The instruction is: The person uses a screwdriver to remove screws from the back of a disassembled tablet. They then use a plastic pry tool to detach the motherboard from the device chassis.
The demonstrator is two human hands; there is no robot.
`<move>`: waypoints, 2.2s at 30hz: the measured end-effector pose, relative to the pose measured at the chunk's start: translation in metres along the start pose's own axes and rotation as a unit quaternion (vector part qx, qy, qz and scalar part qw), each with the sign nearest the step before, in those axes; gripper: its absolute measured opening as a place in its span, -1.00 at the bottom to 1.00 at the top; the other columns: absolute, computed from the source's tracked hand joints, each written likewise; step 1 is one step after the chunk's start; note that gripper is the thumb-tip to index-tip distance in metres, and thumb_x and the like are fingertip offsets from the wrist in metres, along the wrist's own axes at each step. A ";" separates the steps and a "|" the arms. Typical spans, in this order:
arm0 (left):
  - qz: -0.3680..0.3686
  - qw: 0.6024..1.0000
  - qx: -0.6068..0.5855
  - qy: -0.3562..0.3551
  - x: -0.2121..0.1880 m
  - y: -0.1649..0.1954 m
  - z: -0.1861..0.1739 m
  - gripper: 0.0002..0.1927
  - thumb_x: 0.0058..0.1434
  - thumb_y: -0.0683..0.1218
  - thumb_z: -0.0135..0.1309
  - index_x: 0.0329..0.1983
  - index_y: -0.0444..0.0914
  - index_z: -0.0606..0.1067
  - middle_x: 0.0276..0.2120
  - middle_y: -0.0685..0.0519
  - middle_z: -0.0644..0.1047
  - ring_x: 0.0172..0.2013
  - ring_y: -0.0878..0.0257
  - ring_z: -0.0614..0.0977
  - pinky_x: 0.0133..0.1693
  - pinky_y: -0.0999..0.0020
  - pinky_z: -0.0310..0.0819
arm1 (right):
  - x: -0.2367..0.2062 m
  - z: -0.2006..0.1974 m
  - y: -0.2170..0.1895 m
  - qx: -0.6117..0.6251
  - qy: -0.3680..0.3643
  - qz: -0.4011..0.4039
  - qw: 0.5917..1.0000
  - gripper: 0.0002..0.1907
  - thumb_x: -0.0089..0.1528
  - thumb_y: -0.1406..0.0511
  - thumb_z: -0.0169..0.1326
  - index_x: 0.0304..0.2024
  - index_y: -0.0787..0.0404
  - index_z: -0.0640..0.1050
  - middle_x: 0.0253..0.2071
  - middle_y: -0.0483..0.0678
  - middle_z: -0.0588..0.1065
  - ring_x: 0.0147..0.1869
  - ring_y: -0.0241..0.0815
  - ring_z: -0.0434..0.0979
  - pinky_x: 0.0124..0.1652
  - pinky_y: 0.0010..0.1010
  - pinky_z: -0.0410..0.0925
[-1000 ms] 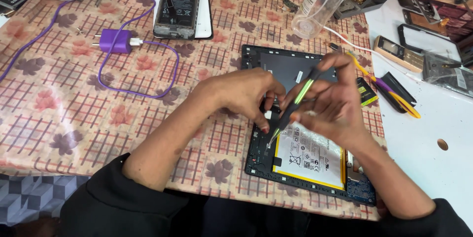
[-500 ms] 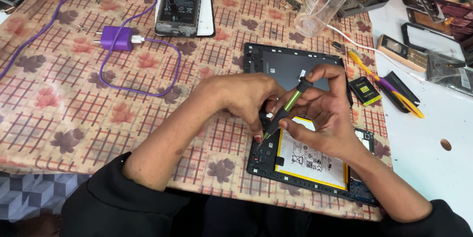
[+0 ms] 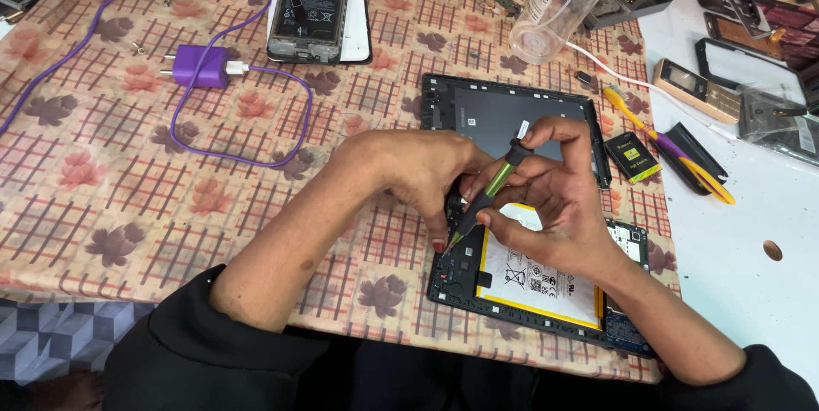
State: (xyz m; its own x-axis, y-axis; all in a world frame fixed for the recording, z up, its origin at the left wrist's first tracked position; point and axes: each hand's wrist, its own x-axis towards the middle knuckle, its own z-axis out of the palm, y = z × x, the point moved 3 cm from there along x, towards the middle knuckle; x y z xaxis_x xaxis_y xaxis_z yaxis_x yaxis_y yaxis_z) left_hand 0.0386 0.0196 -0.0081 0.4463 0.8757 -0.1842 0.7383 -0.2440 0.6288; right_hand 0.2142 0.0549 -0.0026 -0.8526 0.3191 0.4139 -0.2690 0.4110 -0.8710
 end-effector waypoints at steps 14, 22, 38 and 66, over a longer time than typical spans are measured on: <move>-0.018 1.000 0.002 -0.011 -0.003 0.013 0.003 -0.05 -0.65 -0.09 0.57 -0.03 -0.13 0.48 -0.27 0.11 0.61 -0.15 0.13 0.72 -0.12 0.17 0.59 | -0.004 0.002 -0.008 -0.023 0.006 -0.032 0.999 -0.24 0.16 0.64 0.18 0.17 0.10 0.03 -0.04 0.16 0.50 0.13 -0.01 0.65 0.07 -0.22 0.62; -0.002 1.000 -0.005 -0.008 -0.001 0.012 0.004 -0.19 -0.65 -0.11 0.59 -0.23 -0.16 0.44 -0.32 0.13 0.60 -0.16 0.15 0.72 -0.13 0.16 0.60 | -0.005 0.003 -0.010 -0.045 -0.012 -0.062 0.997 -0.24 0.18 0.62 0.20 0.16 0.09 0.03 -0.05 0.18 0.52 0.10 0.02 0.68 0.07 -0.18 0.64; -0.027 1.000 0.004 -0.006 -0.004 0.016 0.002 -0.21 -0.64 -0.14 0.59 -0.24 -0.14 0.46 -0.27 0.12 0.58 -0.12 0.14 0.70 -0.12 0.12 0.60 | -0.008 0.004 -0.011 -0.054 -0.022 -0.071 0.996 -0.24 0.18 0.61 0.21 0.15 0.07 0.04 -0.02 0.19 0.49 0.12 0.03 0.67 0.08 -0.14 0.66; -0.020 0.998 0.059 0.001 -0.003 0.011 -0.002 0.09 -0.53 -0.13 0.57 0.22 0.01 0.44 -0.17 0.06 0.59 -0.08 0.15 0.64 -0.10 0.21 0.56 | -0.019 0.042 -0.030 -0.115 -0.111 -0.139 0.977 -0.43 0.30 0.57 0.18 0.12 0.12 0.13 -0.03 0.17 0.60 0.06 0.00 0.76 0.04 -0.28 0.65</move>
State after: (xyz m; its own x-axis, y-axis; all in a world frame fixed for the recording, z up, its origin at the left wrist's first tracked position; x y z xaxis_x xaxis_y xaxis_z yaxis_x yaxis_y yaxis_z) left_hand 0.0445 0.0153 0.0013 0.4147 0.8864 -0.2055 0.8096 -0.2564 0.5280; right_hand 0.2197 0.0008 0.0042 -0.8441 -0.0143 0.5360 -0.4176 0.6446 -0.6404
